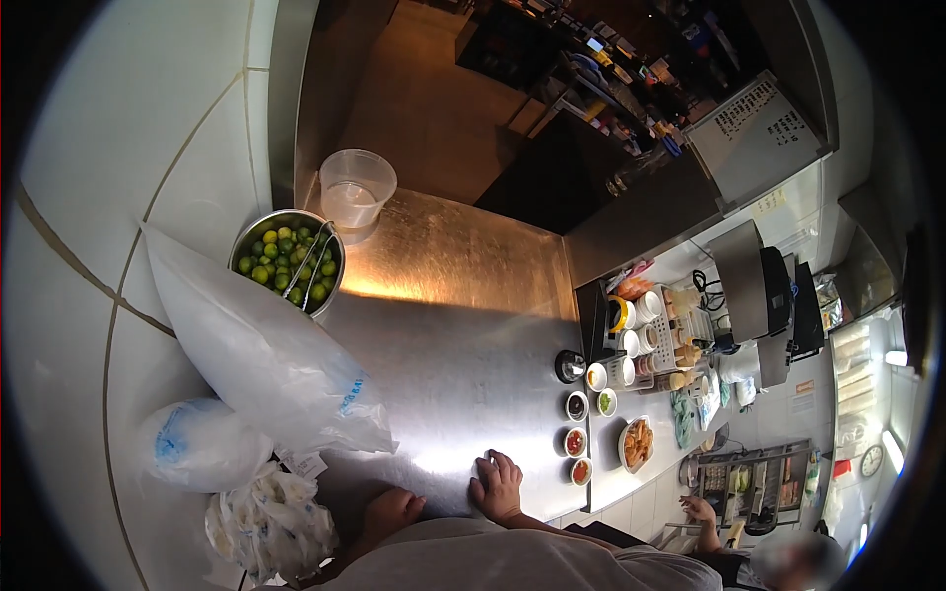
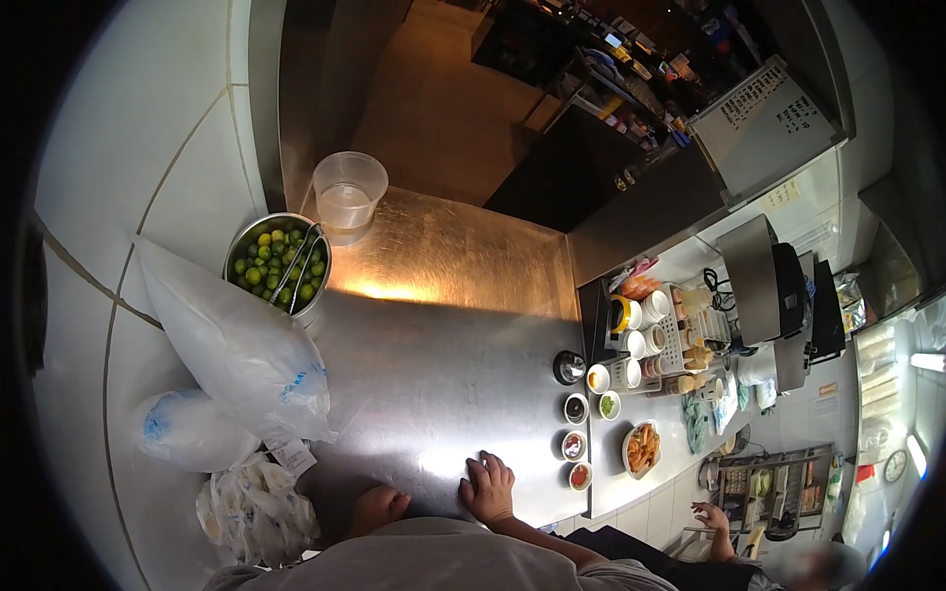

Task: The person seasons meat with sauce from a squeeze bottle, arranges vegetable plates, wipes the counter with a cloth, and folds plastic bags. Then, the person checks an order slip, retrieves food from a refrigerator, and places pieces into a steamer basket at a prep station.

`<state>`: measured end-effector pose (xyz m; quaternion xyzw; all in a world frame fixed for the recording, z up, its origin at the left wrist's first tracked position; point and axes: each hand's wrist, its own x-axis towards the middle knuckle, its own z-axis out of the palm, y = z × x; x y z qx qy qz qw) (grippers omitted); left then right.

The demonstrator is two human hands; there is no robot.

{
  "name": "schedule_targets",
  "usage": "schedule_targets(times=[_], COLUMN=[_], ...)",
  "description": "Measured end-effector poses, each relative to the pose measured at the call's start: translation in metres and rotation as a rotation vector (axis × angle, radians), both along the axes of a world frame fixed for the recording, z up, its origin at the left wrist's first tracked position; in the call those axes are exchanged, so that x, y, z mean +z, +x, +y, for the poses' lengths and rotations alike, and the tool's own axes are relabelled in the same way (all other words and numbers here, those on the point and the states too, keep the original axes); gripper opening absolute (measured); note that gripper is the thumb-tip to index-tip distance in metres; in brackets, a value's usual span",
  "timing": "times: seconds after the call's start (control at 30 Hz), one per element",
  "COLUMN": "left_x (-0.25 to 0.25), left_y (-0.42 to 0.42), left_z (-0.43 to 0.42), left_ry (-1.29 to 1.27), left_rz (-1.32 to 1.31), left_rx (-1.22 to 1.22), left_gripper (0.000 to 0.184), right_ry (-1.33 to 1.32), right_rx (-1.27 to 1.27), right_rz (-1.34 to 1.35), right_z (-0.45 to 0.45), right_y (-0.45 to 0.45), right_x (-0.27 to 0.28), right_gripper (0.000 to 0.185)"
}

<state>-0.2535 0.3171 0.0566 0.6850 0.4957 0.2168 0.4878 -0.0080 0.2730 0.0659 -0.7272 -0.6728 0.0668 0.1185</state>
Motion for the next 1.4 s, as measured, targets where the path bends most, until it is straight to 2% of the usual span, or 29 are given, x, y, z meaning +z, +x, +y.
schedule_targets(times=[1.1, 1.4], left_x=[-0.002, -0.001], left_y=[0.001, 0.000], left_z=[0.001, 0.000], left_ry=[0.003, 0.013], left_rz=[-0.044, 0.013], left_rx=[-0.001, -0.006], left_gripper=[0.028, 0.030], right_ry=[0.010, 0.013], right_rx=[0.004, 0.002], right_rz=[0.002, 0.009], right_z=[0.002, 0.001], right_y=[-0.001, 0.000], right_x=[0.003, 0.004], right_gripper=[0.049, 0.049])
